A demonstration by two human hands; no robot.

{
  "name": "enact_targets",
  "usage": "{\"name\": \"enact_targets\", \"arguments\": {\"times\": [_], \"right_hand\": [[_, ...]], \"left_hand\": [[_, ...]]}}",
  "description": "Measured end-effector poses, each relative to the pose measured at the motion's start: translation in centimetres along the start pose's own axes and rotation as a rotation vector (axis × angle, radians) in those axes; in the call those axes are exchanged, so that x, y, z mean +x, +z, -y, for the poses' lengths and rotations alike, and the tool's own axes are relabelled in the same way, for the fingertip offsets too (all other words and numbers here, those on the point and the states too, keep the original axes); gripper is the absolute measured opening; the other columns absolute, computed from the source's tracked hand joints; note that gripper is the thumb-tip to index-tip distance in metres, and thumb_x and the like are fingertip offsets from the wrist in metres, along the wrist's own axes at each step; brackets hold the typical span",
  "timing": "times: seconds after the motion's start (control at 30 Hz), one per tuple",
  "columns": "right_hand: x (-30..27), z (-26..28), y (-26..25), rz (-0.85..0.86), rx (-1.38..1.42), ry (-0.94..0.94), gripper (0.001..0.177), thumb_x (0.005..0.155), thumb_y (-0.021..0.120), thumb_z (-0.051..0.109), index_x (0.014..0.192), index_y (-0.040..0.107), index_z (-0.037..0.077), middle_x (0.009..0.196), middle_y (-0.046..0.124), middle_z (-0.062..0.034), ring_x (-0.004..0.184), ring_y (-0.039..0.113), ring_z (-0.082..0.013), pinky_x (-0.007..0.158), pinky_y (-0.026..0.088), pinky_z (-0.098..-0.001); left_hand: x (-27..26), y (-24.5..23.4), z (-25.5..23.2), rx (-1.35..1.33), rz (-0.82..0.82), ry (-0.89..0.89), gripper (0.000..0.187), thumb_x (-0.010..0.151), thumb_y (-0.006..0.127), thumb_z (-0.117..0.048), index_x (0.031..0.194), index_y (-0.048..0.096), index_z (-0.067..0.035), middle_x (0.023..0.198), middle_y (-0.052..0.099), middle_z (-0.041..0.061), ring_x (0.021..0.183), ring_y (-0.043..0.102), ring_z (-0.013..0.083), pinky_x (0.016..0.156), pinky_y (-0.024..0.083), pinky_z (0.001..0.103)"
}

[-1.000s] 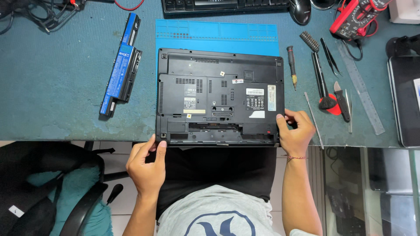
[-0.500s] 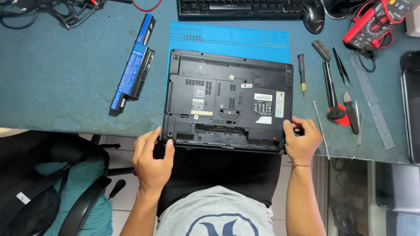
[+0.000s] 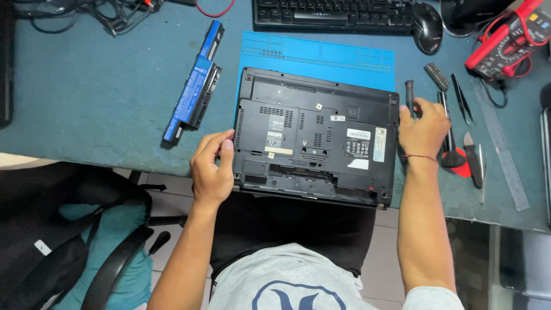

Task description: The person removes the laptop battery and then uses a screwdriver to unscrew and remove the hard drive from the bottom of the laptop. They place the removed components on the workbench.

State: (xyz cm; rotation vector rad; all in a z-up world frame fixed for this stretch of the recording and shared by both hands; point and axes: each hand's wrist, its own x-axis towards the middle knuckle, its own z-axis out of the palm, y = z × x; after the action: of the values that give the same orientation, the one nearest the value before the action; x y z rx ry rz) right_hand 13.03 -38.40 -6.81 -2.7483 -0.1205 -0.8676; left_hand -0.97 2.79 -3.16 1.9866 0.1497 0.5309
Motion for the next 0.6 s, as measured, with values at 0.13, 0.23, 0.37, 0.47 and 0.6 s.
{"name": "enact_targets", "arguments": {"times": [0.13, 0.23, 0.37, 0.47, 0.6], "right_hand": [[0.2, -2.3, 1.8, 0.077, -0.066, 0.057, 0.028, 0.076, 0.087, 0.015, 0.099, 0.074, 0.004, 0.081, 0.061, -0.0067, 0.077, 0.065, -0.0295, 0.080, 0.051, -0.0371], [0.2, -2.4, 1.9, 0.144, -0.113, 0.078, 0.021, 0.084, 0.081, 0.014, 0.102, 0.073, 0.008, 0.082, 0.061, -0.0013, 0.079, 0.064, -0.0237, 0.083, 0.048, -0.0343], [0.4, -2.6, 2.0, 0.184, -0.099, 0.127, 0.019, 0.087, 0.076, 0.011, 0.104, 0.072, 0.003, 0.085, 0.062, -0.0058, 0.080, 0.065, -0.0282, 0.082, 0.048, -0.0378], [0.6, -0.4, -0.3, 0.090, 0.086, 0.197, 0.013, 0.092, 0.066, 0.011, 0.103, 0.066, 0.003, 0.085, 0.062, -0.0069, 0.076, 0.061, -0.0247, 0.076, 0.047, -0.0380], [2.4, 7.7, -4.5, 0.093, 1.234, 0.539, 0.015, 0.102, 0.046, 0.017, 0.115, 0.043, 0.009, 0.097, 0.054, -0.0080, 0.077, 0.061, -0.0213, 0.064, 0.060, -0.0373]], "left_hand": [[-0.3, -0.9, -1.4, -0.020, 0.096, 0.014, 0.023, 0.090, 0.059, -0.020, 0.102, 0.072, -0.006, 0.104, 0.065, 0.013, 0.090, 0.066, 0.0302, 0.075, 0.055, 0.035], [-0.7, -1.1, -1.6, -0.018, 0.180, -0.042, 0.033, 0.078, 0.071, -0.019, 0.109, 0.070, -0.008, 0.115, 0.058, 0.013, 0.099, 0.062, 0.0308, 0.086, 0.053, 0.037], [-0.4, -1.3, -2.3, 0.017, 0.322, -0.077, 0.045, 0.073, 0.075, -0.022, 0.116, 0.066, -0.011, 0.123, 0.044, 0.014, 0.109, 0.051, 0.0340, 0.099, 0.042, 0.044], [-0.4, -1.6, -2.6, 0.076, 0.457, -0.124, 0.051, 0.070, 0.077, -0.028, 0.118, 0.064, -0.017, 0.127, 0.034, 0.012, 0.114, 0.042, 0.0307, 0.103, 0.037, 0.043], [-0.3, -1.5, -2.6, 0.138, 0.534, -0.128, 0.037, 0.070, 0.075, -0.031, 0.105, 0.067, -0.026, 0.130, 0.026, 0.009, 0.115, 0.035, 0.0277, 0.105, 0.033, 0.042]]}}
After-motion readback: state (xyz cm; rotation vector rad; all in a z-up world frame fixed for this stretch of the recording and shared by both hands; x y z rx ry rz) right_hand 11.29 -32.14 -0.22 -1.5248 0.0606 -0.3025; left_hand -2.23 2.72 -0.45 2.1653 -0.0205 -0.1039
